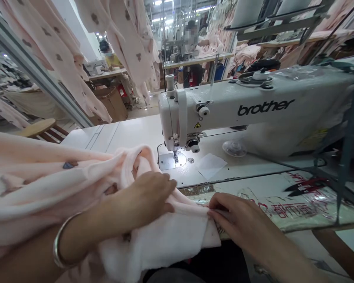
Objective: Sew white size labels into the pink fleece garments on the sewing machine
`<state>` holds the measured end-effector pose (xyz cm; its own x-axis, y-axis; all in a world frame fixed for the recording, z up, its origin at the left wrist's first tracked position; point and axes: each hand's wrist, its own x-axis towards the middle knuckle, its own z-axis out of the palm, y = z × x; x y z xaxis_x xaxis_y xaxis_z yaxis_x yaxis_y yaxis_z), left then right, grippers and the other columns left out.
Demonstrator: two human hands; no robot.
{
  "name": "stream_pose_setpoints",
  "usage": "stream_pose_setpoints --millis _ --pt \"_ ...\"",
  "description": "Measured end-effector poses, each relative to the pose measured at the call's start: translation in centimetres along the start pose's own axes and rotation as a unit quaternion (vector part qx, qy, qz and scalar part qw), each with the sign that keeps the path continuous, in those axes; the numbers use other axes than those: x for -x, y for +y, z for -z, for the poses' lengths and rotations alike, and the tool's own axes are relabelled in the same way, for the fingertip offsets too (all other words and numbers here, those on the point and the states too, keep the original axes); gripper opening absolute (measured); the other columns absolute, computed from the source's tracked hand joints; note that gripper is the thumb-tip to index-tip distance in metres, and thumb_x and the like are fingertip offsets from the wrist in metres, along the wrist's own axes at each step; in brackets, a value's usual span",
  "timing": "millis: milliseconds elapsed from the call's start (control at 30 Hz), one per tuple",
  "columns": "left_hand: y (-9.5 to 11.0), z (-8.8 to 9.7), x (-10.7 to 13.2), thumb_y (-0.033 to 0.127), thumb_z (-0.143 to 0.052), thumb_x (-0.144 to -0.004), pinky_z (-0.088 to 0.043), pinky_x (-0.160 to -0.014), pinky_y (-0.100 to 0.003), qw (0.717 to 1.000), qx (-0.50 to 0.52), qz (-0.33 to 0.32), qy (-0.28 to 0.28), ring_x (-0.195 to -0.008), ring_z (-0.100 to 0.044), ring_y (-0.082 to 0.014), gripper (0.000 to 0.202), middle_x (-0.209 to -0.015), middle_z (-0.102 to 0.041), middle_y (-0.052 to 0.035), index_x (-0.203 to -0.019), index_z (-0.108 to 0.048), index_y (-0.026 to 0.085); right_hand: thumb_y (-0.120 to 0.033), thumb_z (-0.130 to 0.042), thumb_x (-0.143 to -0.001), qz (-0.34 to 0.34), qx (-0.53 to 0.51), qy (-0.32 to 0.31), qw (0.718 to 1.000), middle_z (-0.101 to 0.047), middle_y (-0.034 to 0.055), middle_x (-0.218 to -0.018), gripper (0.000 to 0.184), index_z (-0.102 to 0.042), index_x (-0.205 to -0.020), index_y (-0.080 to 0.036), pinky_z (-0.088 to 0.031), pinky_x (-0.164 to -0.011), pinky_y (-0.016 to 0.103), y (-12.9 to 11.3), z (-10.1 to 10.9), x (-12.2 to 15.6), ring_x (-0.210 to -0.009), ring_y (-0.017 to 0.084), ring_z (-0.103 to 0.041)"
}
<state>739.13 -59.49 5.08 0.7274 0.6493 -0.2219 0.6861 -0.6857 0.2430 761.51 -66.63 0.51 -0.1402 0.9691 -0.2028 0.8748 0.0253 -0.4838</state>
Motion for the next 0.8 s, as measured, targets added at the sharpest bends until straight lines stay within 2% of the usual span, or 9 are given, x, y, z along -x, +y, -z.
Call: stream_pose_setpoints --millis 33,100,167,233,400,500,567,700,800 --pt "1.0 -0.5 -0.1 0.029 -0.059 -0.084 -0.041 -0.078 -0.034 0.999 0.006 -0.022 0.032 -0.089 -0.053 -0.0224 0.022 -0.095 -0.058 -0.0066 -0.100 -0.058 0.014 -0.015 -0.050 -0.085 0.020 0.003 0.010 1.000 -0.056 -0.0021 -0.084 0.010 -0.051 -0.078 -0.021 -0.039 -0.069 0.031 0.1 0.1 -0.1 -0.081 0.016 -0.054" --pt "2.6 -1.7 -0.7 0.030 -0.059 -0.084 -0.042 -0.084 -0.036 0.996 0.031 -0.059 0.053 -0.096 -0.050 -0.0231 0.027 -0.102 -0.054 -0.0088 -0.105 -0.054 0.012 -0.011 -0.050 -0.083 0.070 -0.005 0.018 0.997 -0.053 -0.0013 -0.085 0.011 -0.050 -0.077 -0.020 -0.038 -0.069 0.029 0.3 0.3 -0.5 -0.082 0.016 -0.052" --pt "3.3 -2.8 -1.6 0.027 -0.058 -0.084 -0.042 -0.085 -0.036 0.995 0.050 -0.064 0.062 -0.096 -0.048 -0.0229 0.022 -0.102 -0.052 -0.0098 -0.099 -0.054 0.011 -0.010 -0.051 -0.081 0.097 -0.026 0.004 0.995 -0.053 -0.0016 -0.084 0.011 -0.050 -0.076 -0.019 -0.037 -0.068 0.027 0.5 0.8 -0.9 -0.081 0.014 -0.050" --pt "3.3 -3.4 -2.2 0.023 -0.057 -0.083 -0.042 -0.086 -0.035 0.994 0.063 -0.060 0.068 -0.097 -0.047 -0.0228 0.015 -0.100 -0.051 -0.0101 -0.092 -0.053 0.012 -0.013 -0.053 -0.080 0.093 -0.048 -0.026 0.994 -0.054 -0.0029 -0.080 0.009 -0.051 -0.075 -0.020 -0.036 -0.063 0.026 0.5 1.8 -1.4 -0.076 0.013 -0.050" --pt "1.9 -2.5 -1.8 0.030 -0.054 -0.087 -0.042 -0.080 -0.028 0.975 0.214 -0.051 0.023 -0.087 -0.055 -0.0160 0.017 -0.095 -0.059 -0.0025 -0.098 -0.051 0.017 -0.020 -0.054 -0.079 0.113 -0.137 -0.145 0.973 -0.057 -0.0049 -0.071 0.006 -0.053 -0.073 -0.020 -0.037 -0.054 0.022 -0.2 4.8 -2.6 -0.065 0.011 -0.054" --pt "1.5 -1.9 -1.5 0.036 -0.056 -0.086 -0.041 -0.083 -0.026 0.958 0.284 -0.030 -0.014 -0.094 -0.057 -0.0161 0.028 -0.104 -0.062 -0.0012 -0.108 -0.054 0.020 -0.018 -0.056 -0.076 0.107 -0.199 -0.199 0.953 -0.057 -0.0034 -0.070 0.005 -0.053 -0.072 -0.018 -0.042 -0.051 0.021 -0.6 5.8 -3.4 -0.062 0.013 -0.059" --pt "1.5 -1.8 -1.5 0.038 -0.054 -0.087 -0.040 -0.082 -0.026 0.953 0.298 -0.032 -0.034 -0.094 -0.056 -0.0173 0.030 -0.104 -0.062 -0.0026 -0.110 -0.058 0.018 -0.017 -0.056 -0.074 0.107 -0.216 -0.205 0.949 -0.057 -0.0026 -0.071 0.004 -0.053 -0.071 -0.017 -0.044 -0.050 0.021 -0.6 6.0 -3.6 -0.061 0.014 -0.060" --pt "1.7 -1.8 -2.0 0.039 -0.050 -0.089 -0.036 -0.065 -0.023 0.948 0.313 -0.024 -0.048 -0.073 -0.051 -0.0131 0.029 -0.081 -0.058 0.0002 -0.095 -0.063 0.015 -0.016 -0.056 -0.072 0.117 -0.219 -0.205 0.947 -0.058 -0.0023 -0.073 0.002 -0.054 -0.072 -0.017 -0.046 -0.050 0.020 -0.4 5.9 -3.6 -0.061 0.014 -0.061" --pt "1.6 -2.0 -2.2 0.036 -0.052 -0.087 -0.034 -0.063 -0.021 0.934 0.354 -0.020 -0.051 -0.071 -0.048 -0.0105 0.024 -0.078 -0.057 0.0023 -0.091 -0.063 0.015 -0.016 -0.055 -0.071 0.119 -0.225 -0.205 0.945 -0.059 -0.0014 -0.076 0.002 -0.055 -0.073 -0.017 -0.050 -0.051 0.021 -0.2 5.8 -3.7 -0.062 0.013 -0.059"
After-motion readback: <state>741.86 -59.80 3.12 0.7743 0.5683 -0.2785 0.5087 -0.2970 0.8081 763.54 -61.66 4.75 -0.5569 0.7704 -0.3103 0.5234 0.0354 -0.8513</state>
